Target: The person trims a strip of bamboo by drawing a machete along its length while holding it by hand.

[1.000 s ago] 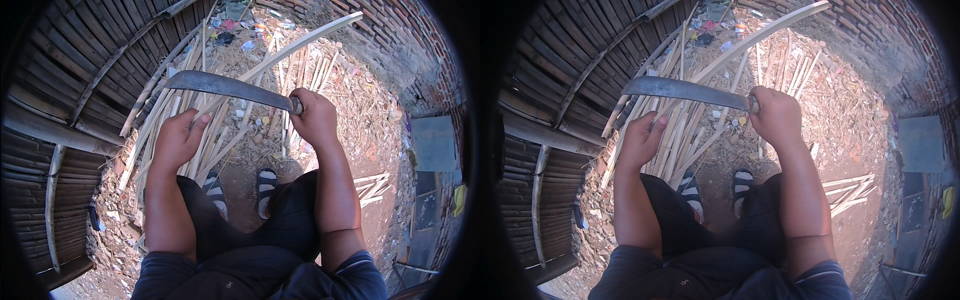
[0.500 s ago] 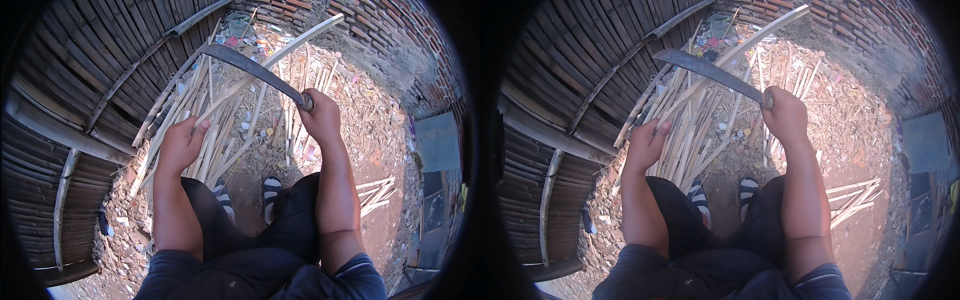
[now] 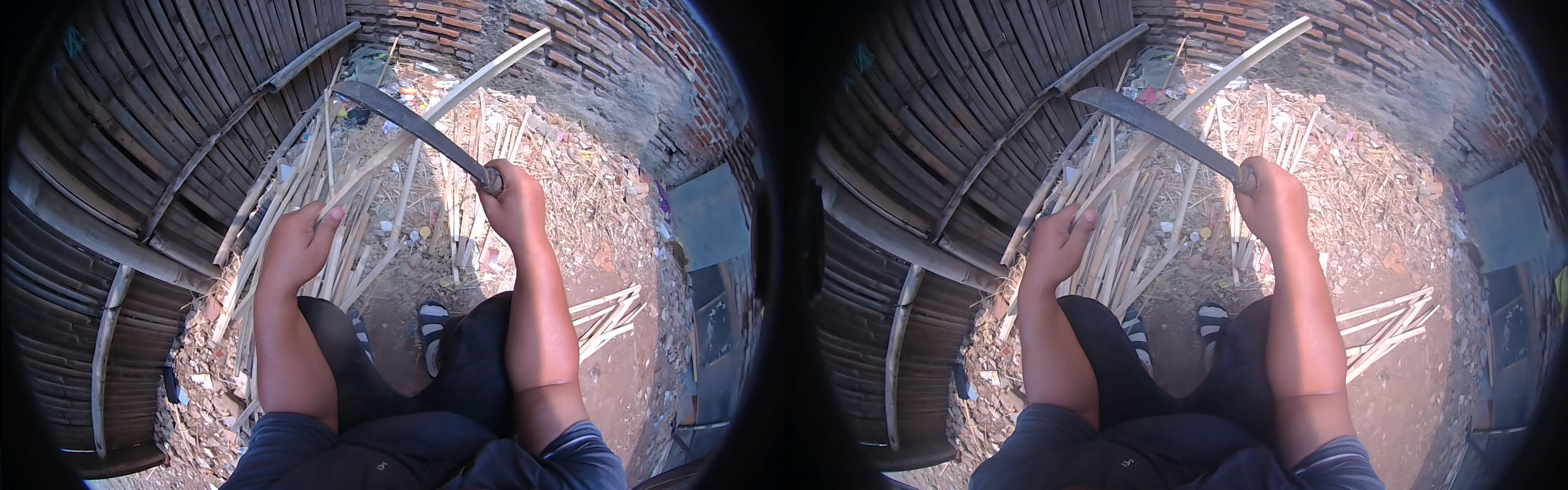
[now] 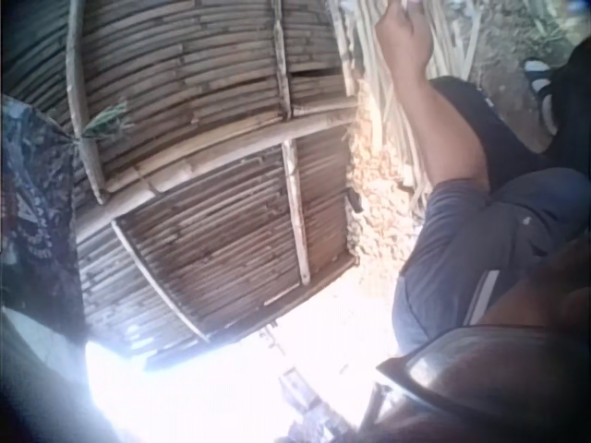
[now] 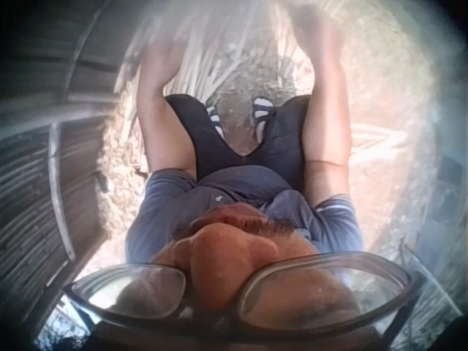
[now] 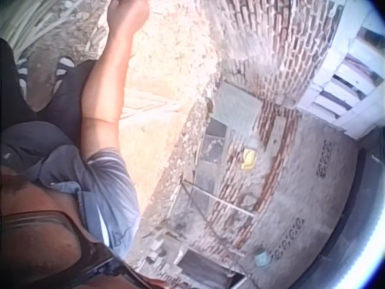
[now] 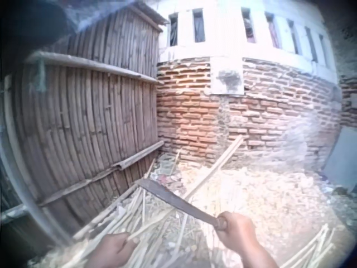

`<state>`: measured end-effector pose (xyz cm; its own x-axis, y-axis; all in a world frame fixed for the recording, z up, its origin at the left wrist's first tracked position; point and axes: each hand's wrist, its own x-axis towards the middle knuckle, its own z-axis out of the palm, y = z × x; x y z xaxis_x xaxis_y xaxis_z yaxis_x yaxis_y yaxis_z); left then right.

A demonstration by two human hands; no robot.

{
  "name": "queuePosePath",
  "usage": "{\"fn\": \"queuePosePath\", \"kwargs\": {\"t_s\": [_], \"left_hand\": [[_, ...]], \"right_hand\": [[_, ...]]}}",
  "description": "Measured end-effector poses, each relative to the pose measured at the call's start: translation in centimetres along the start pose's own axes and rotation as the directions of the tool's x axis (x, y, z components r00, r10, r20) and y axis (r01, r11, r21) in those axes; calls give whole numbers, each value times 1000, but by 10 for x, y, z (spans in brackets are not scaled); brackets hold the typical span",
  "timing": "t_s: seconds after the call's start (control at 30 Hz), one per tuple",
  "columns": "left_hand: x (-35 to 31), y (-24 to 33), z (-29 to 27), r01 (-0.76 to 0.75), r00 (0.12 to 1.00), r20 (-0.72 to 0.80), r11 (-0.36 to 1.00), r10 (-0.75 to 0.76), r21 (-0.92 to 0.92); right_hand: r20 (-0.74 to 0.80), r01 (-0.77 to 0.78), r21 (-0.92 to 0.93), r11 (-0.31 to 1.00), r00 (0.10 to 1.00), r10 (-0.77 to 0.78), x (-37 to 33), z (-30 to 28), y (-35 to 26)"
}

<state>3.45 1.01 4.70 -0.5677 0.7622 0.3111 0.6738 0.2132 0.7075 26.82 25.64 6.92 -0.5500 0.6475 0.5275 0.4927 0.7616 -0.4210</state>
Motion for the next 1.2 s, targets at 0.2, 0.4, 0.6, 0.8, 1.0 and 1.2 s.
{"fn": "queuePosePath", "kwargs": {"t_s": [0.2,0.4,0.6,0.8,1.0,1.2], "left_hand": [[3,4,2,77,993,90,997,-76,-10],[1,-14,2,101,993,66,995,-99,-21],[2,-41,5,146,984,111,987,-139,-61],[-4,-55,-1,170,979,124,982,-160,-80],[-9,-63,-8,188,976,123,981,-180,-53],[-11,-64,-10,201,974,116,978,-193,-60]], "right_hand": [[83,91,-70,993,993,-85,-7,0,-20],[44,-196,-2,981,980,196,7,9,4],[145,187,-85,979,974,-173,0,43,-7],[59,74,-53,996,996,-71,10,48,5],[133,-19,-47,999,991,25,11,56,6],[230,195,-83,977,958,-172,0,67,-22]]}}
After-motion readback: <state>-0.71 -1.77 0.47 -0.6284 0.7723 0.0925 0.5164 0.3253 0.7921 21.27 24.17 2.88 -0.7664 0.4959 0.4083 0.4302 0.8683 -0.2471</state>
